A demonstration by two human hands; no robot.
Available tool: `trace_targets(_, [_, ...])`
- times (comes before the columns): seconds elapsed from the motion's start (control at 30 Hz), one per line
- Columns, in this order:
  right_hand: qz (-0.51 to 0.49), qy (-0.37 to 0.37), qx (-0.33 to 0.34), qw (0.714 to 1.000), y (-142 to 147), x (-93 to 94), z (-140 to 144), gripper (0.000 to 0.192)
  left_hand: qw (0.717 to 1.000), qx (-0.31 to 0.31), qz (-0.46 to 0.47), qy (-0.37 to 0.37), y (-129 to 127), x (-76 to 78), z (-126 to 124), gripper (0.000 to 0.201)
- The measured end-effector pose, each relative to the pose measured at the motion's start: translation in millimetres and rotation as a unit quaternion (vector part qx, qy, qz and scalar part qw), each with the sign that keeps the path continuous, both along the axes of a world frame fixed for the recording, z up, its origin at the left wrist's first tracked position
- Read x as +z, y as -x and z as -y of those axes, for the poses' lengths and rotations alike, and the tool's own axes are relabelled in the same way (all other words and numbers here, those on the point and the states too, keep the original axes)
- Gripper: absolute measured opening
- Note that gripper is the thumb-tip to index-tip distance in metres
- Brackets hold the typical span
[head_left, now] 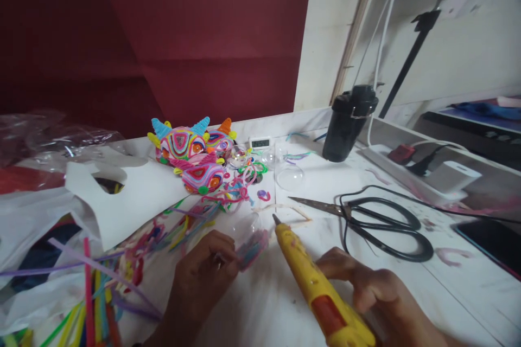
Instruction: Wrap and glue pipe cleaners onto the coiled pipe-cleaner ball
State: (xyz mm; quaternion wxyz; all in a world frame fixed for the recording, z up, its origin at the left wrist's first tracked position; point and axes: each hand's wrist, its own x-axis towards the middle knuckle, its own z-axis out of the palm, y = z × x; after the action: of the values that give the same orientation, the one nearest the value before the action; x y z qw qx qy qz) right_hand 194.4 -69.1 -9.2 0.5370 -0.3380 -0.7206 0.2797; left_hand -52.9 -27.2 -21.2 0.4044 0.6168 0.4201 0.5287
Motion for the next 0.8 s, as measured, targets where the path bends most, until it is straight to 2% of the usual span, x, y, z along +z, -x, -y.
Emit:
trace_targets(0.1, [0.07,-0.053,0.025,0.996,-6,2.6,-7,0.016,0.996,0.042,0.055,0.047,-1,1.7,-2,0.013])
trace_targets(0.27, [0.211,-0.106,0.121,0.964,-9,6.7,-16,0.016,0.974,0.108,0.162,0.112,3,6.4,-9,0.015])
trace_targets(0.4, [0.309,-0.113,0.186,0.926,-1,0.6,-13,0.035,0.967,0.148,0.175,0.109,8,11.9,-13,0.015])
trace_targets(0.53, [0.359,-0.133,0.205,0.901,6,-10.2,-9,0.032,0.966,0.151,0.181,0.111,7,17.4,-13,0.017])
trace_targets(0.63, [0.372,-0.125,0.222,0.892,7,-10.3,-8,0.028,0.966,0.149,0.177,0.115,5,22.2,-13,0.018])
trace_targets(0.73, [0.361,-0.101,0.226,0.899,6,-0.4,-15,0.033,0.972,0.13,0.157,0.116,1,29.3,-13,0.015])
trace_targets(0.8, [0.353,-0.113,0.183,0.91,6,7.0,-27,0.03,0.978,0.12,0.125,0.118,-1,35.0,-14,0.014])
